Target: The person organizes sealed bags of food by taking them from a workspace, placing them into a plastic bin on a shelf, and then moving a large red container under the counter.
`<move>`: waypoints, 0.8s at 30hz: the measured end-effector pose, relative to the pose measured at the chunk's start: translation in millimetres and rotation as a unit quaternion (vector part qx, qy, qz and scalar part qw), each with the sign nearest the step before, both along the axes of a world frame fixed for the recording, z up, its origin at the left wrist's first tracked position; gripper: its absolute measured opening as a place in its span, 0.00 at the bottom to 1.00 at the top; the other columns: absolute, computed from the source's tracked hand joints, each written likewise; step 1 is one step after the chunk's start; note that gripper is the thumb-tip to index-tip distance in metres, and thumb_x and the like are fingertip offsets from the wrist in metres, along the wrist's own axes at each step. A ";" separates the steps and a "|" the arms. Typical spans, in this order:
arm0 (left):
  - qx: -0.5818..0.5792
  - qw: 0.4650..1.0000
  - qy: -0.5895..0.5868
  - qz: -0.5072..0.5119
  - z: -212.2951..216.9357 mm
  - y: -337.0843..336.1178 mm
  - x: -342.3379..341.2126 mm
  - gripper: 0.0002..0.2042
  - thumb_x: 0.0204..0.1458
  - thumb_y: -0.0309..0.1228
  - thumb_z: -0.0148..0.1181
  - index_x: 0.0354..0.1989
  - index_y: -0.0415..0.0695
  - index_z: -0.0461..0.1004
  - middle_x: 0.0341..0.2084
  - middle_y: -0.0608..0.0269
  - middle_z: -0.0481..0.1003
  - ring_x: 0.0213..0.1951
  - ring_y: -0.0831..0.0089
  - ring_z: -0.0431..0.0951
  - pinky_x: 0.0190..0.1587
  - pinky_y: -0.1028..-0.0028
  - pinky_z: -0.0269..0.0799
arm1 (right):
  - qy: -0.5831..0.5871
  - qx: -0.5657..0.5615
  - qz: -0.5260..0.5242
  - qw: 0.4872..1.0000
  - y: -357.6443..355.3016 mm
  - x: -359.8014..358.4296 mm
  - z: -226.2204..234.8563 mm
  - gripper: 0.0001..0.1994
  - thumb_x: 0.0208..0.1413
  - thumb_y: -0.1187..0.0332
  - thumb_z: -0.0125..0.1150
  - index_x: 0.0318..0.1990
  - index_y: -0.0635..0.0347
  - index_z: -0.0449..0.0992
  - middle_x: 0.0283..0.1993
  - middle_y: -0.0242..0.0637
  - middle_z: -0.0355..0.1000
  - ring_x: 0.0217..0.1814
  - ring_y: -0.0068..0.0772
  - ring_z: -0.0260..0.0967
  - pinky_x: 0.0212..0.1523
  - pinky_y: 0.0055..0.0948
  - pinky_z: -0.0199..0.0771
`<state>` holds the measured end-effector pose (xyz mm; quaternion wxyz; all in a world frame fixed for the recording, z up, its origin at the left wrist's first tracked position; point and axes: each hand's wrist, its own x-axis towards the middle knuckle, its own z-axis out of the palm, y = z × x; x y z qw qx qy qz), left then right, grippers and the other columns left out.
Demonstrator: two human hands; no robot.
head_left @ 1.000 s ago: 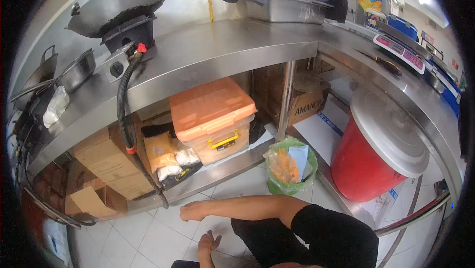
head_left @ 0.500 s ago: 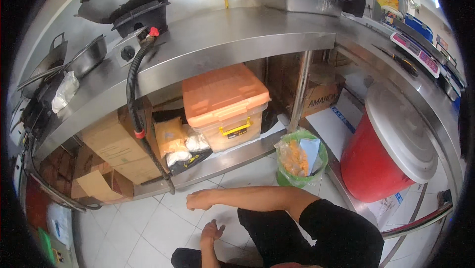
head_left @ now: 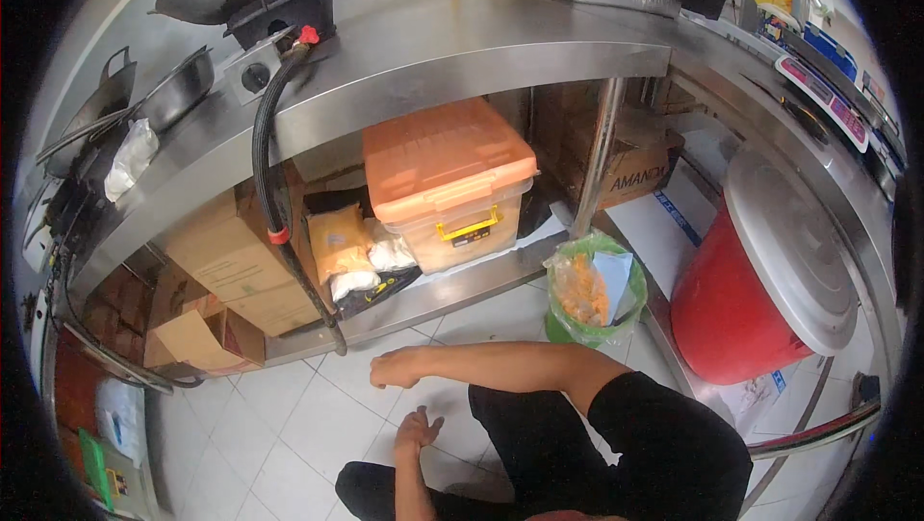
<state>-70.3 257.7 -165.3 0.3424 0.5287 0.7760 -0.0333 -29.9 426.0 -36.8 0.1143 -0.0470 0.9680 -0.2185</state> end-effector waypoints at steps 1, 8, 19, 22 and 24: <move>0.012 1.000 0.000 0.002 0.2 -1.6 -0.6 0.36 0.57 0.54 0.53 0.62 0.34 0.61 0.53 0.36 0.72 0.59 0.47 0.70 0.62 0.58 0.66 | -0.005 -0.005 -0.007 1.000 -0.8 1.7 2.7 0.21 0.43 0.82 0.62 0.47 0.56 0.75 0.53 0.49 0.69 0.54 0.51 0.71 0.49 0.43 0.74; 0.026 1.000 -0.007 0.006 11.2 2.0 8.2 0.36 0.56 0.53 0.56 0.62 0.33 0.62 0.53 0.34 0.72 0.58 0.46 0.71 0.61 0.57 0.67 | -0.017 0.000 -0.014 1.000 -0.5 10.9 10.6 0.21 0.44 0.83 0.61 0.49 0.55 0.75 0.54 0.49 0.68 0.53 0.52 0.72 0.48 0.45 0.75; 0.041 0.999 0.000 0.027 -0.6 -13.1 -7.8 0.35 0.56 0.53 0.57 0.62 0.34 0.63 0.51 0.35 0.73 0.57 0.44 0.72 0.61 0.57 0.67 | 0.028 -0.008 0.011 1.000 -2.0 -9.0 6.6 0.22 0.38 0.73 0.73 0.45 0.59 0.76 0.49 0.47 0.72 0.53 0.50 0.71 0.49 0.42 0.74; 0.074 0.997 0.010 0.021 -4.7 -11.3 -12.2 0.35 0.55 0.52 0.58 0.62 0.35 0.63 0.51 0.35 0.73 0.57 0.45 0.72 0.61 0.57 0.67 | 0.107 -0.013 -0.015 0.994 3.7 -7.7 9.6 0.23 0.36 0.63 0.76 0.40 0.64 0.78 0.42 0.48 0.76 0.50 0.51 0.73 0.49 0.43 0.75; 0.093 0.996 0.008 0.003 -4.6 -5.1 -9.1 0.34 0.55 0.51 0.59 0.62 0.35 0.64 0.52 0.35 0.72 0.58 0.45 0.71 0.61 0.58 0.67 | 0.064 0.019 -0.036 0.997 2.8 0.4 24.5 0.18 0.37 0.62 0.75 0.35 0.64 0.80 0.39 0.49 0.77 0.48 0.51 0.74 0.48 0.44 0.75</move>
